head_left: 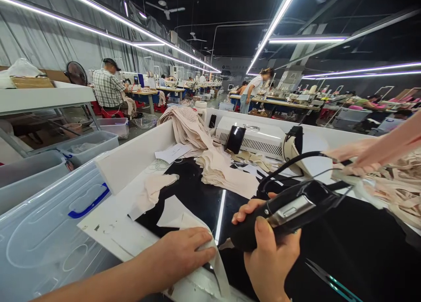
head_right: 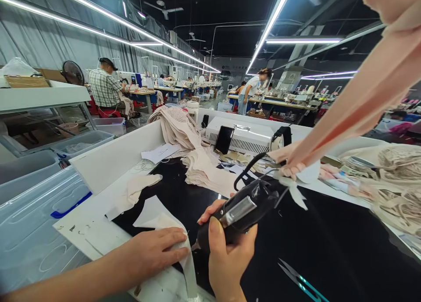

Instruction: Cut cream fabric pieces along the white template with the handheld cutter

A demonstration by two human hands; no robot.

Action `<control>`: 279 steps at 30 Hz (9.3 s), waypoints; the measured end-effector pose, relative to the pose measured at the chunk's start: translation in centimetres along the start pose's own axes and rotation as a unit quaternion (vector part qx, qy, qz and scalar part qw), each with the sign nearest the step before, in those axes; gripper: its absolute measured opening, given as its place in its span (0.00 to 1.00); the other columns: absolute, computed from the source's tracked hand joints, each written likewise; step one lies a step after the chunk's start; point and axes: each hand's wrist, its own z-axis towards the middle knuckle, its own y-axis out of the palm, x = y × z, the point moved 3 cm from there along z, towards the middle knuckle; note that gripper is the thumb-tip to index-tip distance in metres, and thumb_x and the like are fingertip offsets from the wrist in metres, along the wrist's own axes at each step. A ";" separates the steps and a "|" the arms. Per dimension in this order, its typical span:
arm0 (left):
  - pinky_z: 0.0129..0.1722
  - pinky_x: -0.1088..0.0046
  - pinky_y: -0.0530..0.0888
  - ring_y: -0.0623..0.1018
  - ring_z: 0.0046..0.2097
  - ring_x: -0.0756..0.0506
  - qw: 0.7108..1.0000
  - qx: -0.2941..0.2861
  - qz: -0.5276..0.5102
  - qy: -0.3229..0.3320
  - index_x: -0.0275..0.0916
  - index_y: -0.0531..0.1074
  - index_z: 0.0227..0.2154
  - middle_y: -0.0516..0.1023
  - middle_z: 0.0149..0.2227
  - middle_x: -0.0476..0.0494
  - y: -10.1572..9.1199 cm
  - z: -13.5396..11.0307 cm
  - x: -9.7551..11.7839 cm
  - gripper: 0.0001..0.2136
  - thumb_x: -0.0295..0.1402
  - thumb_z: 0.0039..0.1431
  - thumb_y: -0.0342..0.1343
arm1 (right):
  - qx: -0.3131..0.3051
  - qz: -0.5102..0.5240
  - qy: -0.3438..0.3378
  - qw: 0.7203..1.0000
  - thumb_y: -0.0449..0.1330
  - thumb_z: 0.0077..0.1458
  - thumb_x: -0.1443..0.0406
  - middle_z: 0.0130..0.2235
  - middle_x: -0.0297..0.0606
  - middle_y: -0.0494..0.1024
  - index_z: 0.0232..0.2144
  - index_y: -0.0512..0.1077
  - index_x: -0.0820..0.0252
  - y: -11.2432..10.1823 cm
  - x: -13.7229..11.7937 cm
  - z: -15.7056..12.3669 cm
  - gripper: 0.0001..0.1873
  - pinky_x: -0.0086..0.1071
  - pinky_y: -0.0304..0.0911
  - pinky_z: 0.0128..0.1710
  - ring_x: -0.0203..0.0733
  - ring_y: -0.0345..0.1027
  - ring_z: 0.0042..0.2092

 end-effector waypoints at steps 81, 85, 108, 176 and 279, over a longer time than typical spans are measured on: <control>0.50 0.71 0.77 0.79 0.50 0.44 0.992 0.050 -0.098 -0.067 0.40 0.72 0.50 0.78 0.49 0.42 -2.5 -0.7 -2.2 0.23 0.11 0.59 0.45 | -0.007 -0.049 -0.018 0.999 0.68 0.59 0.62 0.34 0.30 0.78 0.48 0.67 0.52 -0.6 1.3 1.3 0.17 0.35 0.73 0.29 0.37 0.72 0.28; 0.49 0.69 0.76 0.77 0.49 0.42 0.991 0.052 -0.088 -0.088 0.40 0.73 0.46 0.78 0.48 0.43 -1.5 -0.9 -2.0 0.23 0.10 0.55 0.47 | 0.002 -0.061 -0.024 0.998 0.68 0.59 0.62 0.33 0.30 0.78 0.45 0.68 0.54 -0.6 1.5 3.1 0.15 0.36 0.72 0.29 0.37 0.72 0.28; 0.53 0.68 0.75 0.79 0.52 0.43 0.998 0.046 -0.035 -0.017 0.37 0.71 0.46 0.78 0.49 0.40 -0.9 1.5 -0.3 0.14 0.14 0.64 0.50 | -0.014 0.009 -0.002 1.000 0.67 0.58 0.62 0.31 0.31 0.77 0.50 0.70 0.51 -2.1 -2.3 -0.2 0.18 0.35 0.74 0.26 0.37 0.71 0.27; 0.59 0.64 0.71 0.75 0.52 0.42 0.994 0.064 -0.080 0.037 0.43 0.77 0.50 0.75 0.49 0.38 -0.5 1.9 0.0 0.15 0.20 0.67 0.54 | 0.020 -0.008 0.006 1.000 0.67 0.54 0.65 0.29 0.28 0.77 0.47 0.69 0.51 -0.2 -0.9 0.4 0.19 0.35 0.73 0.26 0.37 0.71 0.27; 0.60 0.70 0.73 0.77 0.57 0.44 0.982 -0.016 -0.155 0.102 0.34 0.76 0.51 0.79 0.55 0.39 -1.0 4.8 -4.8 0.19 0.14 0.64 0.48 | -0.004 -0.016 -0.006 1.000 0.67 0.58 0.64 0.32 0.30 0.77 0.50 0.70 0.49 -1.0 -0.6 0.0 0.18 0.36 0.74 0.29 0.37 0.72 0.29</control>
